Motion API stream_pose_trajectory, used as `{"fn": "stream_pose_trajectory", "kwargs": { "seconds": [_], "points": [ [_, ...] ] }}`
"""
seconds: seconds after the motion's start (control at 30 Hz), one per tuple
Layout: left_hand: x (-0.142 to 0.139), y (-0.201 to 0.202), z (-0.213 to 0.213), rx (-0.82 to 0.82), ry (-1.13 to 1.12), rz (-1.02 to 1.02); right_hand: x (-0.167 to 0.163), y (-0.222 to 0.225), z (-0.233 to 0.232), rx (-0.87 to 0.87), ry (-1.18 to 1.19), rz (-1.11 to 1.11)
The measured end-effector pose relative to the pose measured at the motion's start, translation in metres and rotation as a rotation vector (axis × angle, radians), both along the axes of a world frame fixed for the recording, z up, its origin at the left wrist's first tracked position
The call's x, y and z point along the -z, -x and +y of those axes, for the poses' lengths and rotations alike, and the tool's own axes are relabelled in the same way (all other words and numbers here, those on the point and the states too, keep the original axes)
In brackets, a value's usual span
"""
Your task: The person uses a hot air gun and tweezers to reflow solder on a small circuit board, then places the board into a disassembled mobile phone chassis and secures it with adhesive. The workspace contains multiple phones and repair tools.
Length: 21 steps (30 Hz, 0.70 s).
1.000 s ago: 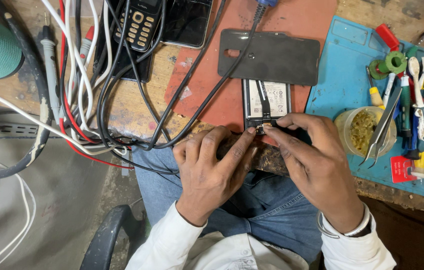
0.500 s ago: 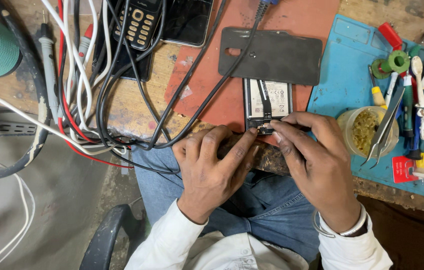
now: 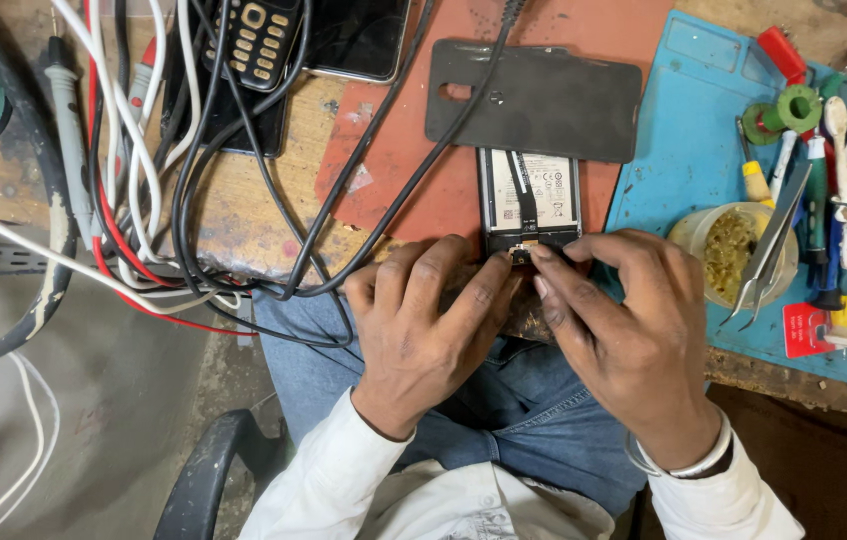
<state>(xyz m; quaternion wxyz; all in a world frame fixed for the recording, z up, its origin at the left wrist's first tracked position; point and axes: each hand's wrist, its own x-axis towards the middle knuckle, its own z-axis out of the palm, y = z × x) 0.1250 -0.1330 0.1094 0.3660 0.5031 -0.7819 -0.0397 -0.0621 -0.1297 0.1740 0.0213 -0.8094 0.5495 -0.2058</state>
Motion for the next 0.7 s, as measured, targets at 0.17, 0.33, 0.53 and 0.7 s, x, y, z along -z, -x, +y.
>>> {"fn": "stream_pose_trajectory", "kwargs": {
  "seconds": [0.17,0.33,0.53,0.7],
  "points": [
    [-0.006,0.003,-0.003,0.005,0.018,-0.033,0.003,-0.001,0.008,0.035,0.005,0.031],
    [-0.012,0.003,-0.003,0.021,0.012,-0.061,0.005,-0.005,0.015,0.058,0.007,0.017],
    [-0.009,0.007,0.001,0.039,0.053,-0.041,0.001,-0.007,0.02,0.114,-0.027,0.049],
    [-0.007,0.009,0.002,0.063,0.072,-0.097,-0.009,-0.006,0.023,0.07,-0.053,0.203]
  ]
}}
